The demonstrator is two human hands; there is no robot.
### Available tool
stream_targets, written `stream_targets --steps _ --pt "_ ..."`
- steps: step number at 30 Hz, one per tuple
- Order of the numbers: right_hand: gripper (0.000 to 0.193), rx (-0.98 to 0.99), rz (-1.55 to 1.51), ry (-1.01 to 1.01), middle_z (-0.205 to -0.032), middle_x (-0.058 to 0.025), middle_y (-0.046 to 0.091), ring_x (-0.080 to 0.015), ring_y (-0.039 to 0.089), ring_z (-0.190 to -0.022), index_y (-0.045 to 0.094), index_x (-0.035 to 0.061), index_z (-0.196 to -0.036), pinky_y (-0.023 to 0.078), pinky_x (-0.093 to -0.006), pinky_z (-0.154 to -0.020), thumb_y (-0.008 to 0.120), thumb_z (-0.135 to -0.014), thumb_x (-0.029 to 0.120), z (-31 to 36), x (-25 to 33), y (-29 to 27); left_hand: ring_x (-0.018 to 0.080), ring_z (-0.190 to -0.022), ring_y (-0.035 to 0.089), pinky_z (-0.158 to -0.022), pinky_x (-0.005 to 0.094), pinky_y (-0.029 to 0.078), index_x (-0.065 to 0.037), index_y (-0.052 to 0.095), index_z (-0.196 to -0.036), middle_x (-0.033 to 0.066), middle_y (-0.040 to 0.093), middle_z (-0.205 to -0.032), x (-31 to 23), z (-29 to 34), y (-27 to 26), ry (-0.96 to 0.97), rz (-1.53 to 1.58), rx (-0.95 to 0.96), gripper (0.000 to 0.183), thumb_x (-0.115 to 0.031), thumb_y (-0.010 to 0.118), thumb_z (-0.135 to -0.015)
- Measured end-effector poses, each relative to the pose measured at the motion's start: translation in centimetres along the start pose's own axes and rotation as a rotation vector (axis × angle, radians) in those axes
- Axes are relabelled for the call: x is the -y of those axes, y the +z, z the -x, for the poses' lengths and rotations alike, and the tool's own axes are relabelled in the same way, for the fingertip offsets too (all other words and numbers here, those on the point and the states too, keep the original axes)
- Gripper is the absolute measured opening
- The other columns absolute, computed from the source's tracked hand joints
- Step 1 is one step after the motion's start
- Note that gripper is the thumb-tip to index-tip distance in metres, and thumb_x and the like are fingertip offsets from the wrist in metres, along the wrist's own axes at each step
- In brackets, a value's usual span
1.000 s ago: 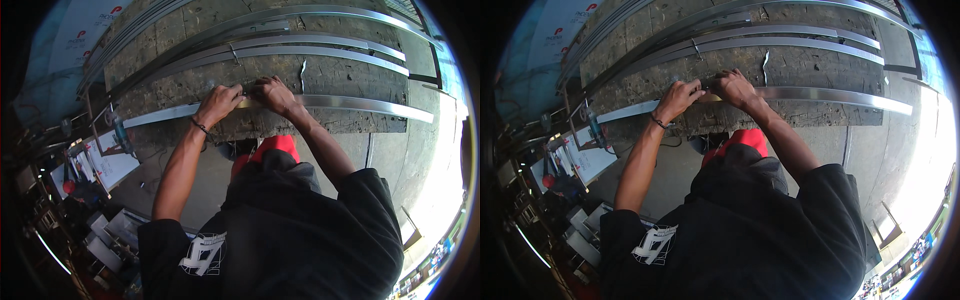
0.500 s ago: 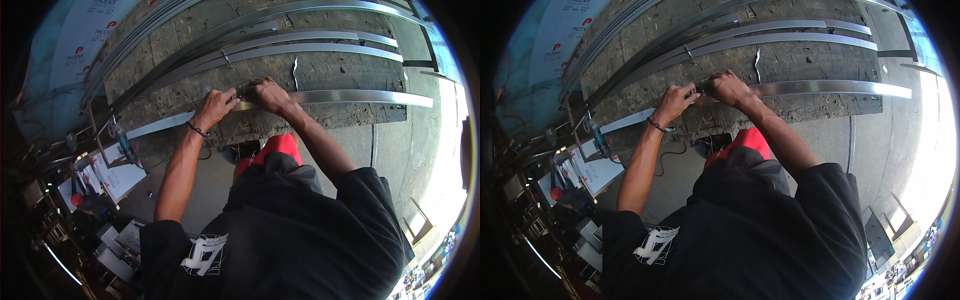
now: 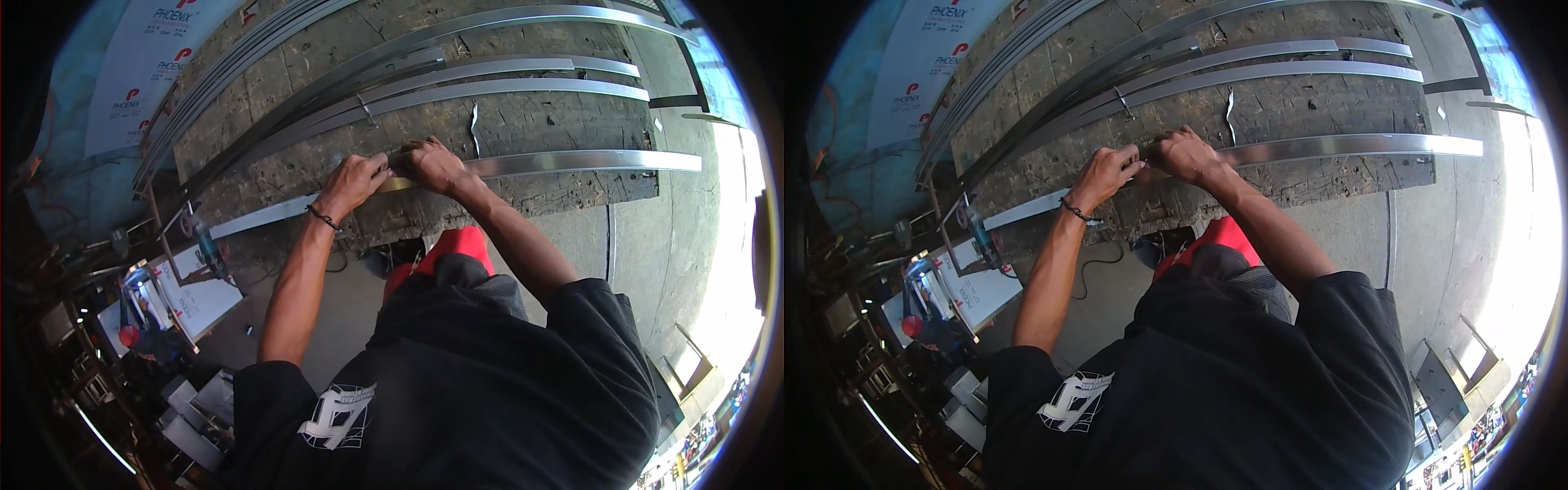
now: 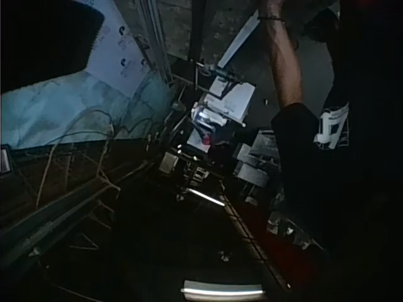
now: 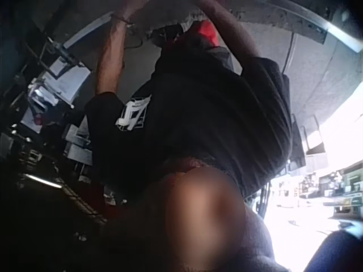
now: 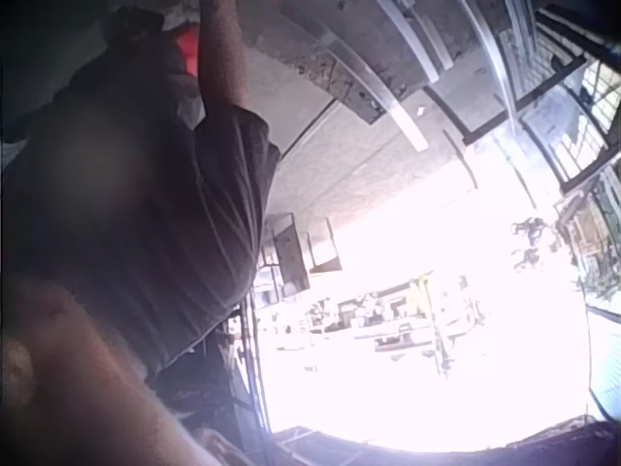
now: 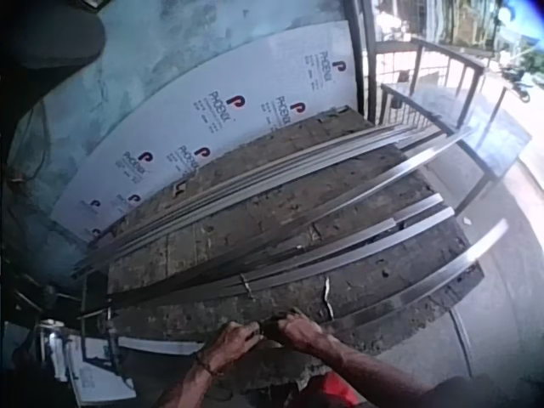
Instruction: Recorder is measuring and assembling metal strips for a frame structure, using an angle grinder and measuring tools on a workbench.
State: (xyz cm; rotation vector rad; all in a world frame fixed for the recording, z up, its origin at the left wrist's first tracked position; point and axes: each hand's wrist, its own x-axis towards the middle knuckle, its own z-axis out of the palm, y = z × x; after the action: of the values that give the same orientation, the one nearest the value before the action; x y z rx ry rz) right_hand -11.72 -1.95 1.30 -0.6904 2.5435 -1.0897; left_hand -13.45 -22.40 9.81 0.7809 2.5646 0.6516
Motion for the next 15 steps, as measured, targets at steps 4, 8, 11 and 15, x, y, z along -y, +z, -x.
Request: stream_targets --steps 4,8,11,15 --pt "0.029 -0.009 0.002 -0.006 -0.118 -0.0116 0.071 -0.0349 0.061 -0.12 0.072 0.0169 -0.115 0.037 -0.0529 -0.114 0.058 -0.096 0.033 0.1 0.3 -0.1 0.0402 -0.071 0.067 -0.06 0.0452 0.048 0.0 0.06 -0.093 0.0218 0.065 -0.071 0.9 0.8 0.3 -0.009 0.051 0.007 0.019 -0.016 0.07 -0.093" --pt "0.03 0.006 0.016 0.015 -0.118 -0.0118 0.071 -0.0349 0.061 -0.12 0.073 0.0169 -0.115 0.037 -0.0528 -0.114 0.058 -0.096 0.035 0.0 -0.2 0.1 0.0405 -0.069 0.066 -0.06 0.0453 0.047 -0.001 0.059 -0.093 0.0215 0.064 -0.071 0.0 0.3 0.1 0.007 0.036 -0.002 0.018 -0.015 0.07 -0.093" --pt "0.03 0.009 -0.021 -0.006 -0.117 -0.0128 0.071 -0.0354 0.061 -0.12 0.073 0.0171 -0.114 0.037 -0.053 -0.114 0.057 -0.097 0.035 -0.1 -0.1 0.1 0.0403 -0.068 0.065 -0.06 0.0457 0.047 -0.001 0.059 -0.094 0.0222 0.063 -0.072 0.3 0.7 0.2 0.014 0.047 -0.013 0.018 -0.015 0.07 -0.093" --pt "0.029 0.002 0.007 -0.008 -0.116 -0.0141 0.071 -0.0367 0.062 -0.118 0.073 0.0172 -0.114 0.037 -0.0533 -0.113 0.057 -0.097 0.035 0.0 0.0 0.0 0.0387 -0.068 0.065 -0.061 0.0448 0.047 -0.001 0.06 -0.094 0.0224 0.062 -0.072 1.2 1.6 0.2 0.005 0.003 0.003 0.018 -0.016 0.071 -0.093"
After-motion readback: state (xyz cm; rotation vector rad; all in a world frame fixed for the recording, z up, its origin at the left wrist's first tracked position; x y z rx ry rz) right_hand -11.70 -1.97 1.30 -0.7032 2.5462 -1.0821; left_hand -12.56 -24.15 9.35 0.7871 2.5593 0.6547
